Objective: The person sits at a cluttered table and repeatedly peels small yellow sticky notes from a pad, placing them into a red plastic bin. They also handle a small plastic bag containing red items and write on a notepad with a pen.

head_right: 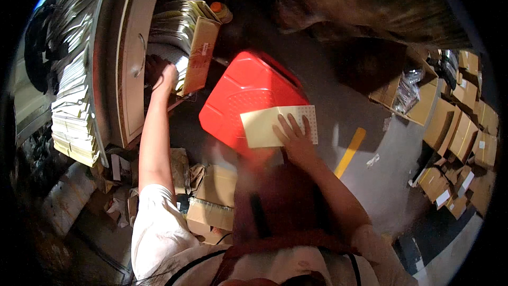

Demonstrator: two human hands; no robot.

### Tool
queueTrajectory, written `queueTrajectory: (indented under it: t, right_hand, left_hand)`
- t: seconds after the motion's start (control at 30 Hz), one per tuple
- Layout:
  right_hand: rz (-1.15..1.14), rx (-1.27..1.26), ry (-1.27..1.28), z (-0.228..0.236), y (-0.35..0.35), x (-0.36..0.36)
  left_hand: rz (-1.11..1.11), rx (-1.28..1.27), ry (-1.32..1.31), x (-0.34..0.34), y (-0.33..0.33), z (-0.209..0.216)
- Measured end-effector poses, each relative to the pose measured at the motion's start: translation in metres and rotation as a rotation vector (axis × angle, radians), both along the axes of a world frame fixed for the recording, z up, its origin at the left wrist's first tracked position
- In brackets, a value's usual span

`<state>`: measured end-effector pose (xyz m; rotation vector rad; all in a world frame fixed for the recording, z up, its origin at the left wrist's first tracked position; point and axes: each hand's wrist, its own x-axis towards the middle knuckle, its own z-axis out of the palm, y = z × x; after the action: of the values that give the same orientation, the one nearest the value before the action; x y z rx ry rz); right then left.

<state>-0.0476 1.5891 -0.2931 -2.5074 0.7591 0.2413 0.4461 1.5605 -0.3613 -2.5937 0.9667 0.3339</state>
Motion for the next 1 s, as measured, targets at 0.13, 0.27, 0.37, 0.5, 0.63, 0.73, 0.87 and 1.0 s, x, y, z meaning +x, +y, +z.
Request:
queueTrajectory:
  t: [0.13,0.27,0.37,0.5,0.63,0.73,0.87,1.0]
  right_hand:
    - [0.038,0.04,0.074,-0.01,0.005,0.005]
    - [0.018,0.003,0.016,-0.016,0.007,0.005]
    - [-0.011,0.053,-0.012,-0.021,0.012,0.004]
    - [0.009,0.133,0.018,-0.013,0.005,0.008]
    - [-0.019,0.194,-0.011,-0.01,0.003,0.006]
    - [-0.025,0.198,-0.019,-0.009,0.003,0.008]
    - [-0.041,0.174,-0.043,-0.014,0.008,0.005]
    - [-0.031,0.17,-0.026,-0.013,0.006,0.004]
  left_hand:
    - [-0.179,0.126,-0.058,-0.007,-0.003,-0.003]
    - [-0.186,0.153,0.016,-0.002,-0.029,0.022]
    - [-0.132,0.06,0.043,0.008,-0.052,0.029]
    - [-0.056,-0.002,0.076,0.016,-0.068,0.035]
    - [-0.017,-0.057,0.097,0.021,-0.076,0.035]
    - [0.016,-0.086,0.097,0.024,-0.076,0.037]
    - [0.046,-0.111,0.092,0.023,-0.081,0.036]
    - [0.085,-0.174,0.106,0.02,-0.08,0.033]
